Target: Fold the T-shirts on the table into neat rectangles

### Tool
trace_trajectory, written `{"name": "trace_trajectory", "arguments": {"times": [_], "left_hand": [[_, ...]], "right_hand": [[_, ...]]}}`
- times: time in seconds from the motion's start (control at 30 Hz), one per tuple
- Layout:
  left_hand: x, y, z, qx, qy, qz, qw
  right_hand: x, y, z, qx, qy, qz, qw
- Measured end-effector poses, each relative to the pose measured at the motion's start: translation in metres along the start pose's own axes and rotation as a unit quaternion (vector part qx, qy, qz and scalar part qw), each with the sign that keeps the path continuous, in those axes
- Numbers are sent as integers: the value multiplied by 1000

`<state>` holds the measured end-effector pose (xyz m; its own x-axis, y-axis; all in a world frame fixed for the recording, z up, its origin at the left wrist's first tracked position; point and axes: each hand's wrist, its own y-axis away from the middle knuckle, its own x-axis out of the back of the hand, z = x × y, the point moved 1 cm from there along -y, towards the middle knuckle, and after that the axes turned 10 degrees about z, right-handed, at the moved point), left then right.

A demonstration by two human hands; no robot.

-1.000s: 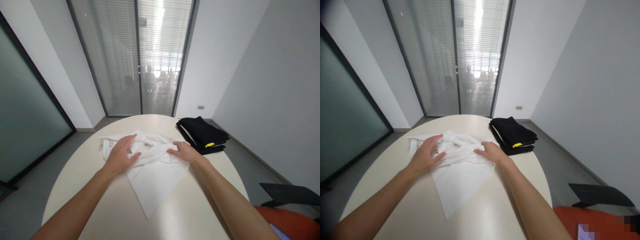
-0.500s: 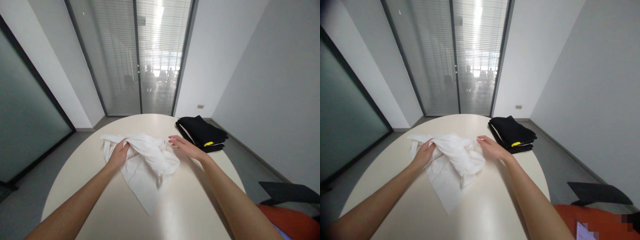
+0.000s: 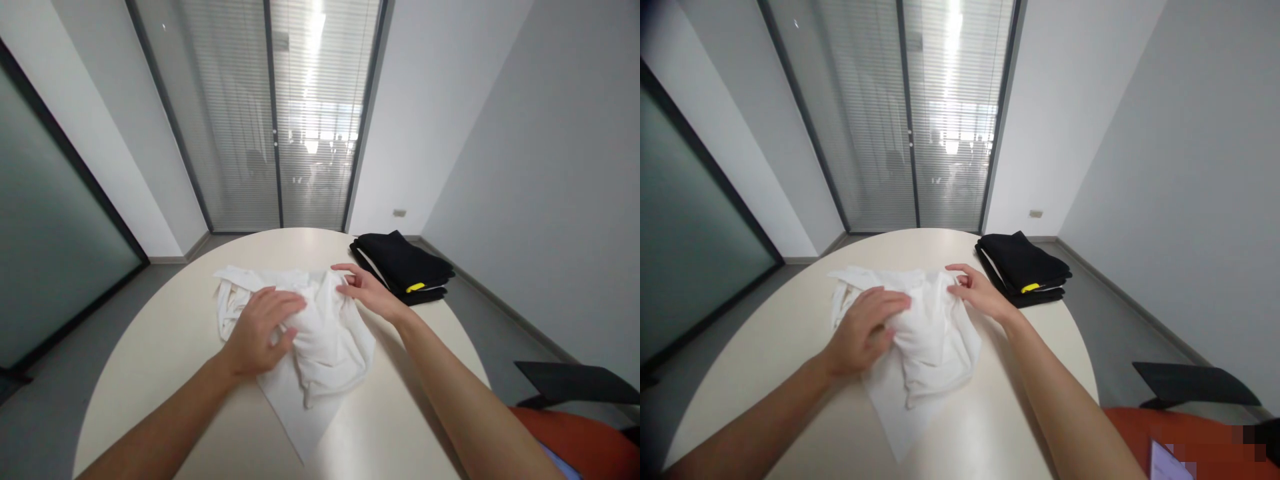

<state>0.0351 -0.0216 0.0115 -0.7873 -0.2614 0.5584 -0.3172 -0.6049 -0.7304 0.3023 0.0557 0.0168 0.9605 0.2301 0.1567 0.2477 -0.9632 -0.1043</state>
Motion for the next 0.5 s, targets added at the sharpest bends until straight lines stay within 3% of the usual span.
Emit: {"name": "trace_trajectory", "arguments": {"times": [0.07, 0.17, 0.27, 0.37, 0.43, 0.5], "left_hand": [[-8, 0, 10, 11, -53, -69, 996], [-18, 4, 11, 87, -67, -100, 989], [-23, 7, 6, 141, -19, -88, 986], [-27, 8, 4, 204, 8, -39, 978], [-31, 8, 5, 239, 6, -6, 971], [-34, 9, 5, 247, 12, 2, 969]], "right_hand": [[-7, 4, -11, 10, -80, -2, 997], [-23, 14, -22, -18, -163, -57, 985], [-42, 25, -27, -59, -201, -174, 962], [-55, 33, -29, -30, -199, -262, 944], [-60, 34, -28, 8, -178, -279, 944], [-61, 32, -26, 49, -138, -255, 956]]}}
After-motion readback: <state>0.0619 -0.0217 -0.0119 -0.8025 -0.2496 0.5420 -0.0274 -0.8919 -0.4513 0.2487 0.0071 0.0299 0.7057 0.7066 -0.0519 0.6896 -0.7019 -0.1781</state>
